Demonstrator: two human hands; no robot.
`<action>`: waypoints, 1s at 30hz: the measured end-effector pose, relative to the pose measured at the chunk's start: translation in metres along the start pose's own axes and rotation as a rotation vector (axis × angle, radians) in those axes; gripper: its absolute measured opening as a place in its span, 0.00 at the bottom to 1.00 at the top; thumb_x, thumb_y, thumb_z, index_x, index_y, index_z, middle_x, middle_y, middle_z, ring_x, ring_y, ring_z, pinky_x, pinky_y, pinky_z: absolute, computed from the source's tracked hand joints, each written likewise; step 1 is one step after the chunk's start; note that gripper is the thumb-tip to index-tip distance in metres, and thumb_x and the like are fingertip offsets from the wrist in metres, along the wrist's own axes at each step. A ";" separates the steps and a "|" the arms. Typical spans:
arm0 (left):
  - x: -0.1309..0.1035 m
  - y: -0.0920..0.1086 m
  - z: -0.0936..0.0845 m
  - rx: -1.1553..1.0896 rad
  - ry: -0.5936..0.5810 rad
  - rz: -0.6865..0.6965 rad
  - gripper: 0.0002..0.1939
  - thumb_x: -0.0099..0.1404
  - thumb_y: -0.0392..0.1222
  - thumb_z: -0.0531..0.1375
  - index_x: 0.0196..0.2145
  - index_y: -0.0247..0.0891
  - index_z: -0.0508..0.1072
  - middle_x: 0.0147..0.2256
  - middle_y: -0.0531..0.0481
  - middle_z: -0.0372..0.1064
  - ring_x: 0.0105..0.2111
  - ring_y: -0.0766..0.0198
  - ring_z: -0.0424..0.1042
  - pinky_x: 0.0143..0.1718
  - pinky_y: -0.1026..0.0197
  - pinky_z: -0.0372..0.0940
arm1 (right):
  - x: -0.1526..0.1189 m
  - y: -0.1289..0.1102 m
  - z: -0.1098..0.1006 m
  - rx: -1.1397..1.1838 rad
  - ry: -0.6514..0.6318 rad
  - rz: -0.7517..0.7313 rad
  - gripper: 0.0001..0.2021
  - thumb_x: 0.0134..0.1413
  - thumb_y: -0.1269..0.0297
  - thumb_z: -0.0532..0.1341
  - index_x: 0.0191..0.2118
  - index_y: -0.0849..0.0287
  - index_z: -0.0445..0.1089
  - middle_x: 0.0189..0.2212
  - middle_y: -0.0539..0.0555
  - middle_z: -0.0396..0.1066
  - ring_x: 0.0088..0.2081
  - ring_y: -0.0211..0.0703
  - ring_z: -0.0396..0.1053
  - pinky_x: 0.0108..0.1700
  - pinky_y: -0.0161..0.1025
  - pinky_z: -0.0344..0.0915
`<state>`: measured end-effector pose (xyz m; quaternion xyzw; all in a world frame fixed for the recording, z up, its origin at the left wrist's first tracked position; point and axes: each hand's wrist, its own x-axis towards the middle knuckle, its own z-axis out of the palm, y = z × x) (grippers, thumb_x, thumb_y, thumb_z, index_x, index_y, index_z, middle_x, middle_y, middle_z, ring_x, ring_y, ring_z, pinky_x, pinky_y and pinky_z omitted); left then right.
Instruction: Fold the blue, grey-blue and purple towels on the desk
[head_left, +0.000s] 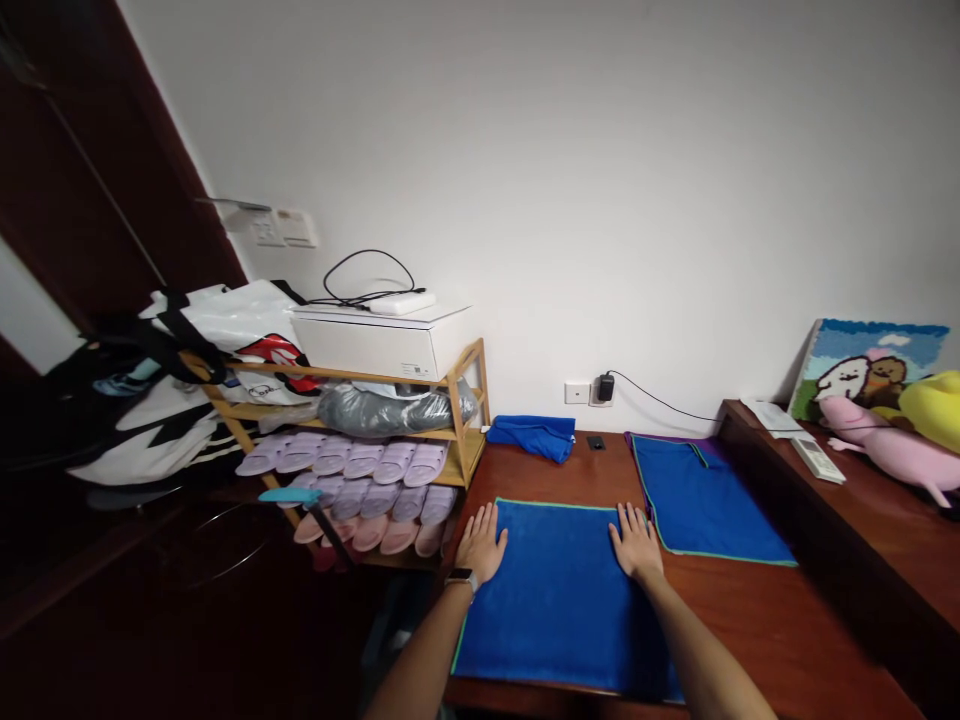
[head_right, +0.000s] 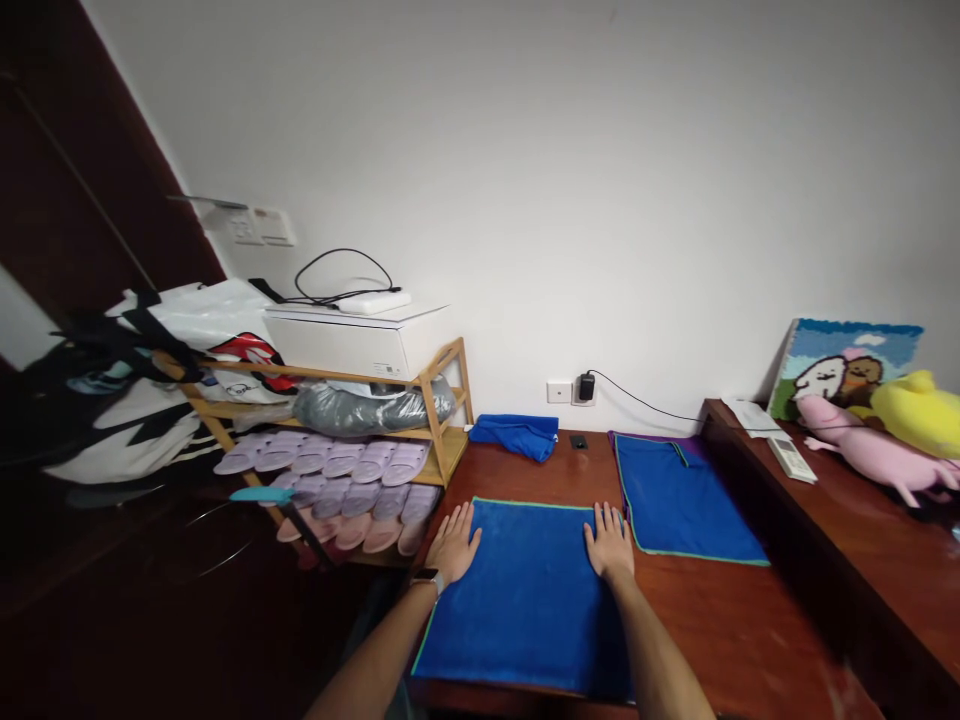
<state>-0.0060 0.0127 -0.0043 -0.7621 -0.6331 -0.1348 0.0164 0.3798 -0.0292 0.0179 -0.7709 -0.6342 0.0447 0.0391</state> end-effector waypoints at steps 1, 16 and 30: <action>0.003 0.001 -0.002 0.021 -0.003 0.012 0.35 0.76 0.50 0.47 0.75 0.34 0.61 0.74 0.37 0.60 0.74 0.44 0.58 0.75 0.37 0.52 | 0.000 -0.001 0.000 -0.003 -0.001 0.004 0.37 0.75 0.49 0.38 0.81 0.60 0.44 0.80 0.57 0.41 0.80 0.53 0.41 0.78 0.54 0.41; 0.014 0.129 0.022 -0.099 0.034 0.150 0.31 0.78 0.55 0.51 0.75 0.50 0.63 0.76 0.45 0.57 0.76 0.43 0.54 0.74 0.34 0.50 | 0.003 -0.001 0.001 0.024 -0.013 0.021 0.36 0.75 0.47 0.39 0.81 0.58 0.44 0.81 0.55 0.40 0.80 0.50 0.40 0.79 0.53 0.39; 0.034 0.117 0.014 -0.103 -0.066 0.298 0.31 0.78 0.52 0.49 0.75 0.50 0.61 0.75 0.46 0.59 0.75 0.46 0.55 0.75 0.36 0.49 | -0.014 -0.102 -0.013 0.150 -0.042 -0.304 0.34 0.77 0.53 0.36 0.80 0.56 0.49 0.80 0.53 0.45 0.80 0.47 0.40 0.79 0.51 0.37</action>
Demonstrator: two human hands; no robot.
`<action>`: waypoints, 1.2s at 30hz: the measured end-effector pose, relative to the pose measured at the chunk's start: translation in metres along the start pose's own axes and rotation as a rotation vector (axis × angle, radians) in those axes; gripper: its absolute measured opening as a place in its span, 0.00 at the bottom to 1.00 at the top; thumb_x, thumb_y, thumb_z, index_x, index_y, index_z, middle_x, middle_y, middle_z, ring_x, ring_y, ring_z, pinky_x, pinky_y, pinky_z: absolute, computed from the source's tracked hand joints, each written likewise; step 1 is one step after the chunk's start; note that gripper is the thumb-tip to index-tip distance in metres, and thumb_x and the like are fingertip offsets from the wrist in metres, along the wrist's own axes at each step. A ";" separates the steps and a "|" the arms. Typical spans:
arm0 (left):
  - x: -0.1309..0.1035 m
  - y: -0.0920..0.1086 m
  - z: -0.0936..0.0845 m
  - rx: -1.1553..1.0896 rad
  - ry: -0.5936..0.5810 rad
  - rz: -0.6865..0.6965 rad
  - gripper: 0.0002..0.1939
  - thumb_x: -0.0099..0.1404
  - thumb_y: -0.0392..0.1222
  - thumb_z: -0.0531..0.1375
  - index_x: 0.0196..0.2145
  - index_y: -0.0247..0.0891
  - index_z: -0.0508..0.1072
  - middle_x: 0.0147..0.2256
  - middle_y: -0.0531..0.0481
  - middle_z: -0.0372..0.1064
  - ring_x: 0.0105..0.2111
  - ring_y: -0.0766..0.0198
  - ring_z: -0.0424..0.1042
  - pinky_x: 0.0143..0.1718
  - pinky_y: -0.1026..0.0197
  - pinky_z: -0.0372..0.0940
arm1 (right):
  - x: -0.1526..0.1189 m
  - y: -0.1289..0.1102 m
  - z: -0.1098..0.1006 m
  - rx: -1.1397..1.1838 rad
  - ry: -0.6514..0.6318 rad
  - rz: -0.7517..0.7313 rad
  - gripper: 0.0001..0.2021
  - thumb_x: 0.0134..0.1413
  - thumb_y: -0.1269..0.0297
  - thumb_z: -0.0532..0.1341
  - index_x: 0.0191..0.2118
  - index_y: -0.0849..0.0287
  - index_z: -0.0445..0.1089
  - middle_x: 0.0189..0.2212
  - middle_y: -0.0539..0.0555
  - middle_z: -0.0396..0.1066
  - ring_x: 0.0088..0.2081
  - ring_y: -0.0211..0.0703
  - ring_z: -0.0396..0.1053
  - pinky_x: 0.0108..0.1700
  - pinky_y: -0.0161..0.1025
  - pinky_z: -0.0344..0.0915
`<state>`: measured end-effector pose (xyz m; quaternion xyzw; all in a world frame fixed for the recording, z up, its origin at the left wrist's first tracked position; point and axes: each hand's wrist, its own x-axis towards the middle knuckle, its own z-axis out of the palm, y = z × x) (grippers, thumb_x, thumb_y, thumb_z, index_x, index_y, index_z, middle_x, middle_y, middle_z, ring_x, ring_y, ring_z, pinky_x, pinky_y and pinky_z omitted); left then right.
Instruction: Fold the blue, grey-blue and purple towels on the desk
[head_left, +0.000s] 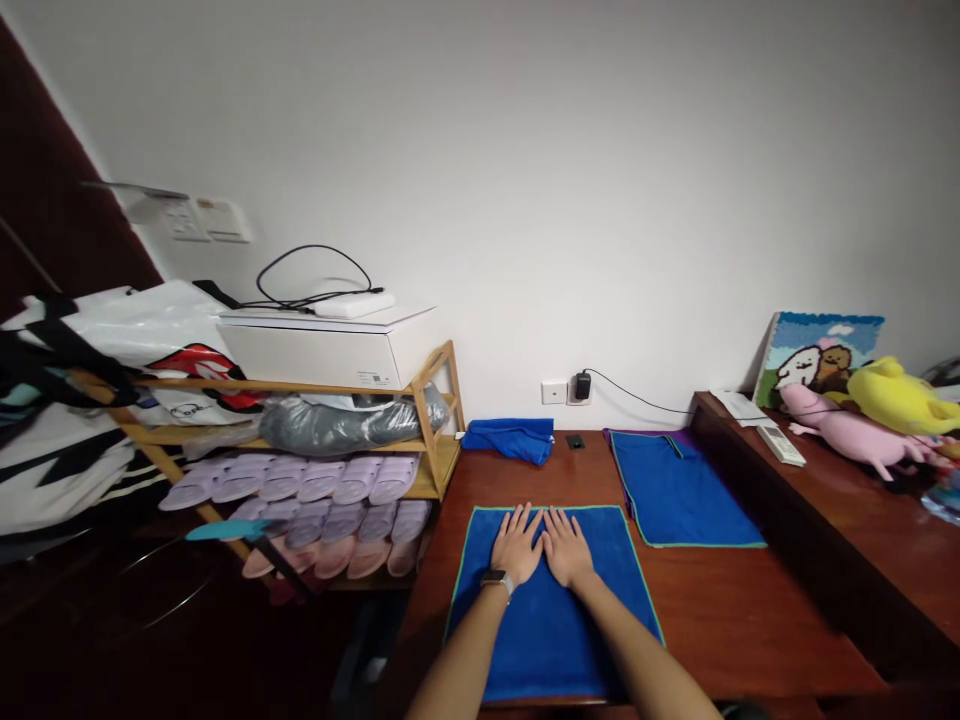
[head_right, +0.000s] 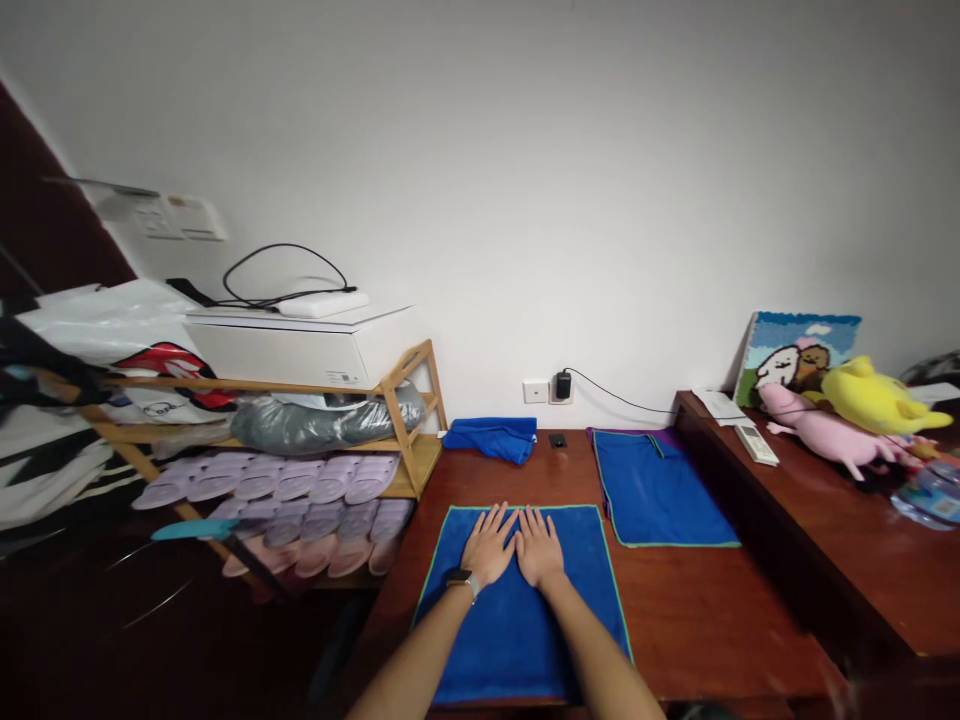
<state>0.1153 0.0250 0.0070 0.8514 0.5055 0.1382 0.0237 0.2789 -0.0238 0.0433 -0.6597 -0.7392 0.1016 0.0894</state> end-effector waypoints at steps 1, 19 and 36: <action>-0.003 -0.003 0.000 0.000 -0.004 -0.012 0.31 0.78 0.52 0.50 0.75 0.50 0.61 0.75 0.46 0.58 0.76 0.47 0.55 0.76 0.36 0.49 | 0.000 -0.002 0.002 0.011 -0.010 -0.006 0.34 0.77 0.52 0.36 0.80 0.55 0.49 0.79 0.53 0.45 0.80 0.46 0.40 0.79 0.51 0.37; -0.027 -0.084 -0.009 0.078 0.029 -0.123 0.34 0.79 0.58 0.46 0.75 0.42 0.61 0.75 0.41 0.57 0.76 0.49 0.54 0.76 0.38 0.51 | -0.011 0.081 -0.006 -0.045 0.034 0.267 0.35 0.76 0.48 0.39 0.80 0.56 0.45 0.80 0.55 0.42 0.80 0.49 0.39 0.79 0.54 0.35; -0.040 -0.075 -0.017 0.089 0.019 -0.151 0.35 0.79 0.57 0.46 0.76 0.38 0.60 0.76 0.40 0.54 0.77 0.49 0.52 0.77 0.40 0.49 | -0.025 0.074 -0.017 -0.055 -0.022 0.264 0.36 0.76 0.49 0.39 0.81 0.59 0.41 0.81 0.54 0.38 0.81 0.48 0.35 0.79 0.53 0.32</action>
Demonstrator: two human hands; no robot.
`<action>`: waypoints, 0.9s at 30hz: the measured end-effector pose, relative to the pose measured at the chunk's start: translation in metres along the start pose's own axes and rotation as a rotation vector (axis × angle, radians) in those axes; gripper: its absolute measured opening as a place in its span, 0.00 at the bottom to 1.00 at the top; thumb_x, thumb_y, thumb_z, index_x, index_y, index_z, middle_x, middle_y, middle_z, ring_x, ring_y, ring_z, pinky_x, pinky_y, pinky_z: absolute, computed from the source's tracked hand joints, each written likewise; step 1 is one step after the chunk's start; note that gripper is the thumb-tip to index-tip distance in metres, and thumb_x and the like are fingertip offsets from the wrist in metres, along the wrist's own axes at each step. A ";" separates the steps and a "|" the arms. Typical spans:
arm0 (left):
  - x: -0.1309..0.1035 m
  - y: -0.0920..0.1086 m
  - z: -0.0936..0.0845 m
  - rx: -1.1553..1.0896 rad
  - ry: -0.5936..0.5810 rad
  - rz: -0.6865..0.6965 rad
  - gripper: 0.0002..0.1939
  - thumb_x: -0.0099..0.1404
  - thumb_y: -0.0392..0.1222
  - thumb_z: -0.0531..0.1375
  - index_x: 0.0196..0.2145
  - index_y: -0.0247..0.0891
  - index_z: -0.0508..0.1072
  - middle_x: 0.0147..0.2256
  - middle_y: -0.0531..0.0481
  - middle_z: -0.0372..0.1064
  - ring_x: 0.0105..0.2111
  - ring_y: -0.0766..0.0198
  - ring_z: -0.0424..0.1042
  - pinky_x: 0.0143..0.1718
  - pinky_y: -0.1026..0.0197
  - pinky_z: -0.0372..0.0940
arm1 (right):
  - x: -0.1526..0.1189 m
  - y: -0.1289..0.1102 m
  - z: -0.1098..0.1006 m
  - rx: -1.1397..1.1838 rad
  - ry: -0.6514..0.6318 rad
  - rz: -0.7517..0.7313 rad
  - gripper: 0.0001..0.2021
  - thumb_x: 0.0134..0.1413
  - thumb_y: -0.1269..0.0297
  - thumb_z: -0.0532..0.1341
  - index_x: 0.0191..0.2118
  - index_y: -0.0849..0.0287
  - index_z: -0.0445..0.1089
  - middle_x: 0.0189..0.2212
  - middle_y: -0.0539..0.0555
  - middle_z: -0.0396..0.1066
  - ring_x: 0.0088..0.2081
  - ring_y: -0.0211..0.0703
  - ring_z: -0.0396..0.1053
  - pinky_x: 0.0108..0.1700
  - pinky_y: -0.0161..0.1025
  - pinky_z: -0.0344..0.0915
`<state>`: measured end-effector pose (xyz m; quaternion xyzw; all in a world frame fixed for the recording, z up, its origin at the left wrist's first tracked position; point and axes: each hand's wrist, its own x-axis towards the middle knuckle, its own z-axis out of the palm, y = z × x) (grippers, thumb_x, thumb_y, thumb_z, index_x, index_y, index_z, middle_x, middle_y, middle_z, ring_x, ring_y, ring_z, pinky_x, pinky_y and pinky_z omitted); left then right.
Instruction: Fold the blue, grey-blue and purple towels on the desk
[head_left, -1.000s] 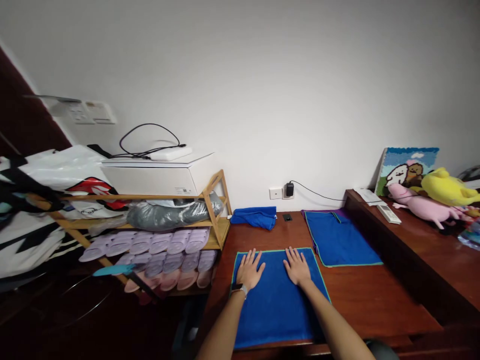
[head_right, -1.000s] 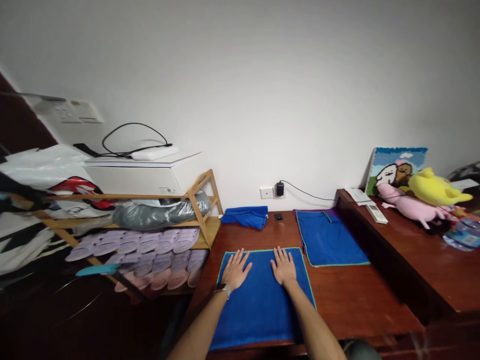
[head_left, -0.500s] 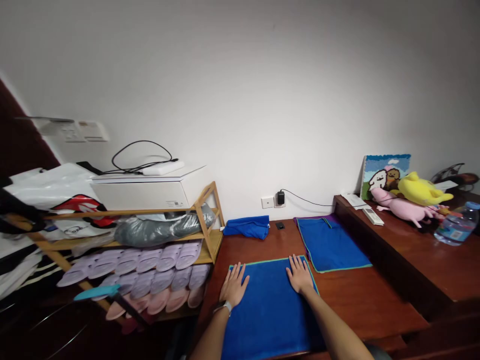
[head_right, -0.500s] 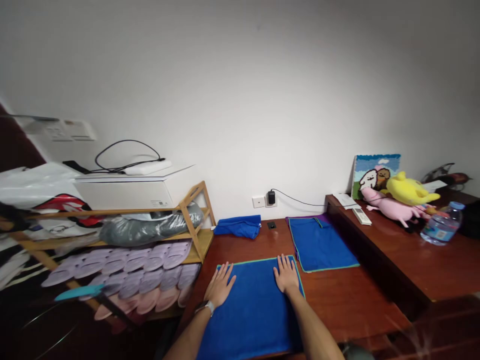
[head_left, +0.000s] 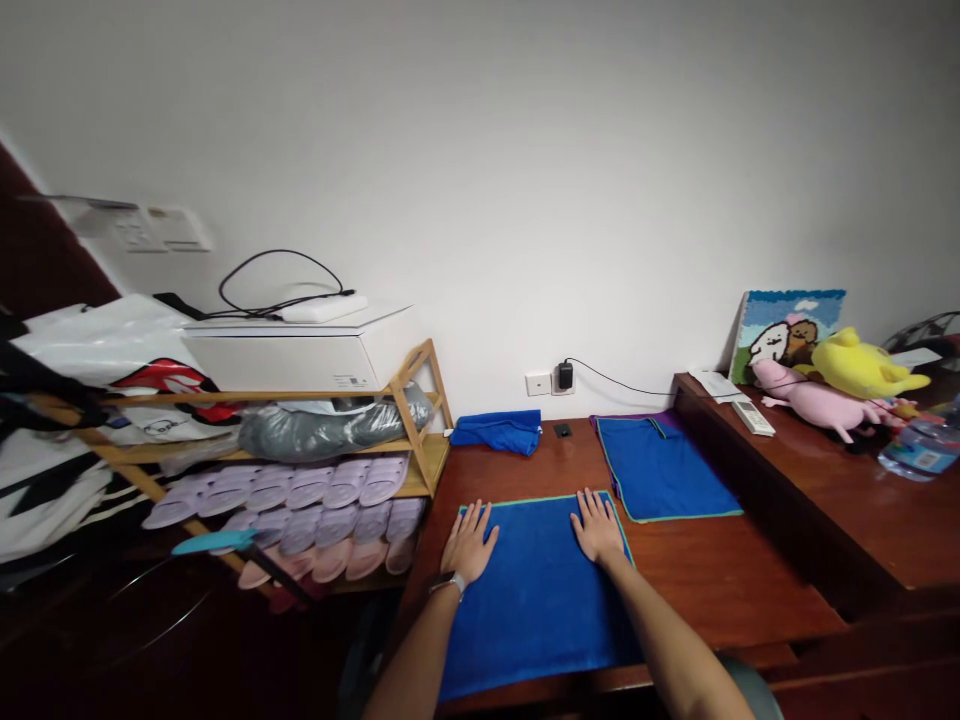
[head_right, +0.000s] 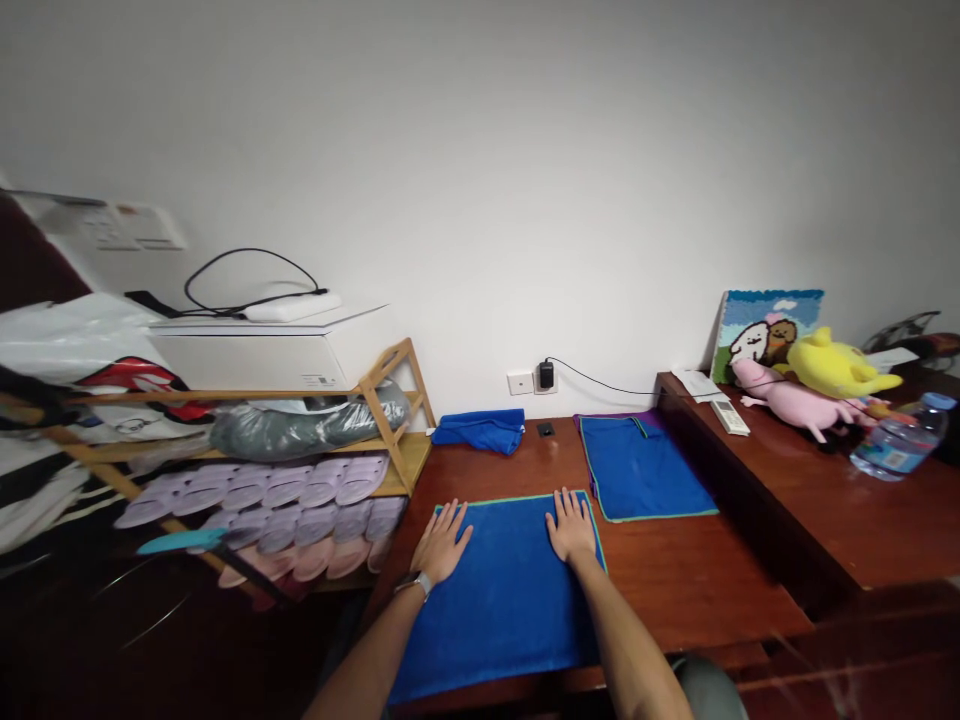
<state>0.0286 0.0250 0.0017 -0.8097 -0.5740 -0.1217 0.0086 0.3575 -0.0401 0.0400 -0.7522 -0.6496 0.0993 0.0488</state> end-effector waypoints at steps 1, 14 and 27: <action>0.000 0.000 0.000 0.000 -0.002 -0.002 0.35 0.79 0.57 0.46 0.76 0.39 0.60 0.76 0.40 0.54 0.77 0.50 0.52 0.77 0.40 0.48 | 0.000 0.000 0.000 -0.004 0.001 -0.002 0.36 0.76 0.49 0.39 0.81 0.59 0.41 0.81 0.54 0.38 0.81 0.48 0.35 0.79 0.53 0.33; 0.005 -0.003 0.008 -0.019 0.046 -0.009 0.34 0.80 0.57 0.47 0.75 0.40 0.61 0.76 0.40 0.56 0.76 0.48 0.53 0.76 0.38 0.50 | 0.013 0.001 0.003 -0.002 0.003 -0.011 0.36 0.75 0.48 0.39 0.81 0.56 0.43 0.81 0.53 0.40 0.81 0.48 0.37 0.79 0.52 0.32; 0.009 -0.006 0.018 -0.023 0.083 -0.011 0.34 0.79 0.58 0.47 0.75 0.41 0.62 0.75 0.41 0.57 0.76 0.46 0.55 0.75 0.36 0.52 | 0.015 0.000 0.008 -0.057 0.011 -0.006 0.36 0.75 0.49 0.38 0.81 0.56 0.42 0.81 0.52 0.40 0.81 0.48 0.37 0.79 0.53 0.34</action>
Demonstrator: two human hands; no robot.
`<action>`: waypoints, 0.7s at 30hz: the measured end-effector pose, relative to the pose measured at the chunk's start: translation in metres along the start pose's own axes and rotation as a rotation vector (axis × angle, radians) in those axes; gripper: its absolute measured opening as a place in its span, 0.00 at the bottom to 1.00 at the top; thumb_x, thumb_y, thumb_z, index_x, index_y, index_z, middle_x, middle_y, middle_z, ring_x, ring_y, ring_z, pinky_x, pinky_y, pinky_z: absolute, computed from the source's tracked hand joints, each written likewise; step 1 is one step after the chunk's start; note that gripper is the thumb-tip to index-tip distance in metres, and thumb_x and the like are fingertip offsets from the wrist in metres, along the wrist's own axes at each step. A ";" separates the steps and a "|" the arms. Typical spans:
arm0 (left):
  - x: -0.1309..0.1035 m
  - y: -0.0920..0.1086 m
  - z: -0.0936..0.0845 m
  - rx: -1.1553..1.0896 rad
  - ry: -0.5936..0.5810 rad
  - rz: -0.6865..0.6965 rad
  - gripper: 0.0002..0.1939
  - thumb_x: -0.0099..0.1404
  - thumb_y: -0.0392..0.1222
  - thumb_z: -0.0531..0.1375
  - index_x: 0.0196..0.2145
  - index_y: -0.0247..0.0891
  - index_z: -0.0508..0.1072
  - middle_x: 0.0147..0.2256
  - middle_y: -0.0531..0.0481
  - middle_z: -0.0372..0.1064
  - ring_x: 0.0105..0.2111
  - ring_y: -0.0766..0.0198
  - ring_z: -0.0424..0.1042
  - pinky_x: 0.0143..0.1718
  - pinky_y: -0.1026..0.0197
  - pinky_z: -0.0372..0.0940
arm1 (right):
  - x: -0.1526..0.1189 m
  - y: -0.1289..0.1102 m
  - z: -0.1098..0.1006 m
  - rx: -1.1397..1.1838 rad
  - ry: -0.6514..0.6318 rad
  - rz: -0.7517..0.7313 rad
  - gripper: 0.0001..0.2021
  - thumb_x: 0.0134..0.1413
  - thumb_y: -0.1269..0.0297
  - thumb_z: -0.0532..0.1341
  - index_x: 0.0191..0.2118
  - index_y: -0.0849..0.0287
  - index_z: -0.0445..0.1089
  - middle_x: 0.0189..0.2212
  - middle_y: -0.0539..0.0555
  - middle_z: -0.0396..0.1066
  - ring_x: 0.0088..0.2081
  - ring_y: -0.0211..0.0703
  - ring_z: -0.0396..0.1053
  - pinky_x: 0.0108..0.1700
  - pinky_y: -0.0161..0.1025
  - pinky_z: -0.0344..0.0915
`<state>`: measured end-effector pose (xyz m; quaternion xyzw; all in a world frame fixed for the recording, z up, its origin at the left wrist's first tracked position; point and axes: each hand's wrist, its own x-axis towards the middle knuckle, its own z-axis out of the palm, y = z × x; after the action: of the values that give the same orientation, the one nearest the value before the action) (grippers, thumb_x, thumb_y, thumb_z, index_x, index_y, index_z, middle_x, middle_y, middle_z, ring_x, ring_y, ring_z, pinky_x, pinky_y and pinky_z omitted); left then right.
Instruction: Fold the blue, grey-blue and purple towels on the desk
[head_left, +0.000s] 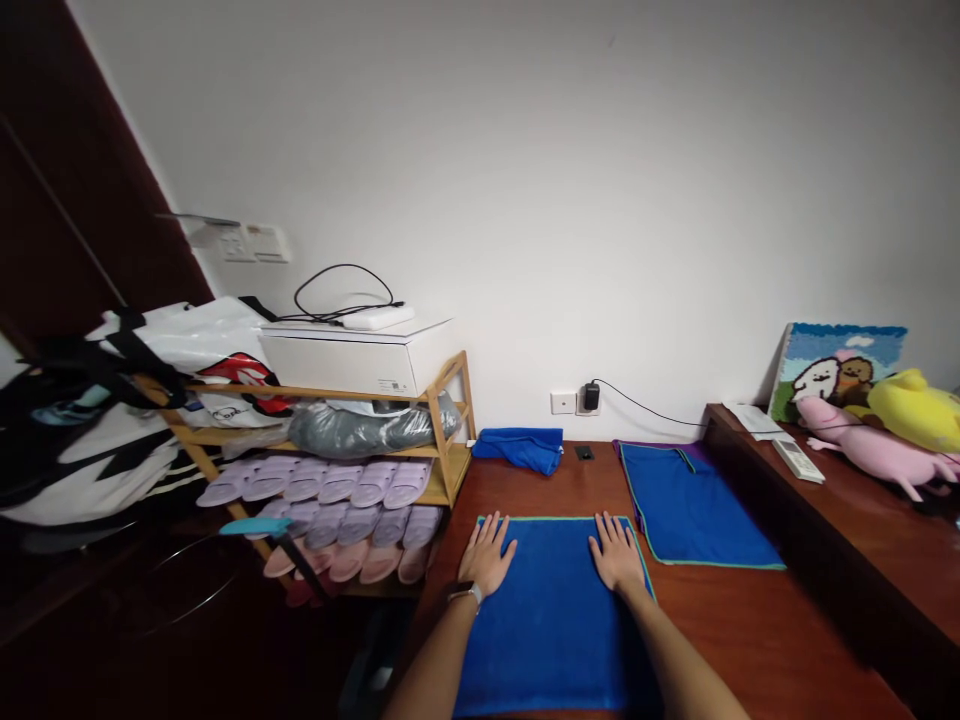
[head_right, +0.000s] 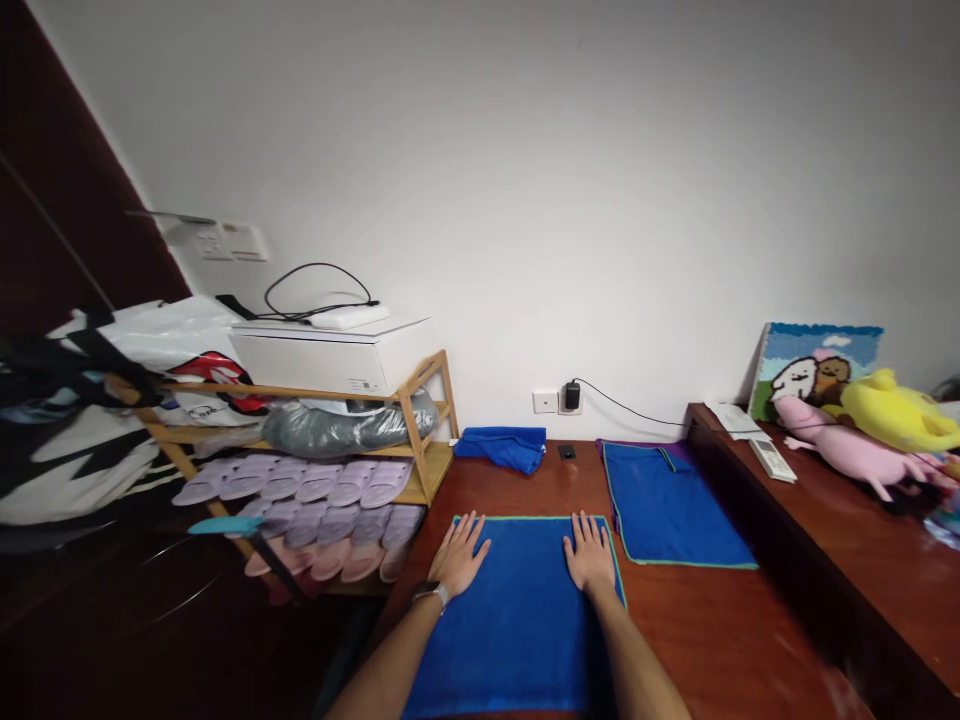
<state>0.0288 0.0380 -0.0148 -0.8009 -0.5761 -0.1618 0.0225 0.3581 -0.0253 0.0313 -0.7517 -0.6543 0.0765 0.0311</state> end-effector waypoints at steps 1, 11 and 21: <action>0.000 0.000 0.000 -0.001 -0.002 -0.003 0.34 0.79 0.58 0.47 0.75 0.41 0.62 0.75 0.41 0.57 0.76 0.47 0.55 0.75 0.36 0.52 | -0.001 0.000 -0.001 0.000 0.000 -0.001 0.36 0.75 0.49 0.38 0.81 0.56 0.42 0.81 0.52 0.40 0.81 0.48 0.37 0.79 0.53 0.34; -0.002 0.003 -0.005 -0.004 -0.019 -0.008 0.33 0.80 0.55 0.45 0.75 0.40 0.62 0.75 0.42 0.57 0.76 0.48 0.55 0.76 0.38 0.51 | -0.002 0.001 0.000 0.023 0.000 -0.003 0.36 0.75 0.47 0.38 0.81 0.56 0.42 0.81 0.52 0.40 0.81 0.48 0.37 0.79 0.53 0.33; 0.001 0.000 -0.005 0.002 -0.032 0.008 0.35 0.79 0.59 0.48 0.76 0.43 0.60 0.76 0.41 0.55 0.76 0.47 0.53 0.76 0.37 0.50 | -0.004 0.001 0.001 0.036 -0.004 0.002 0.36 0.75 0.48 0.38 0.81 0.56 0.42 0.81 0.53 0.40 0.81 0.48 0.36 0.79 0.53 0.32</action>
<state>0.0281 0.0376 -0.0093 -0.8057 -0.5734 -0.1482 0.0148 0.3584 -0.0297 0.0308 -0.7514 -0.6522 0.0896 0.0434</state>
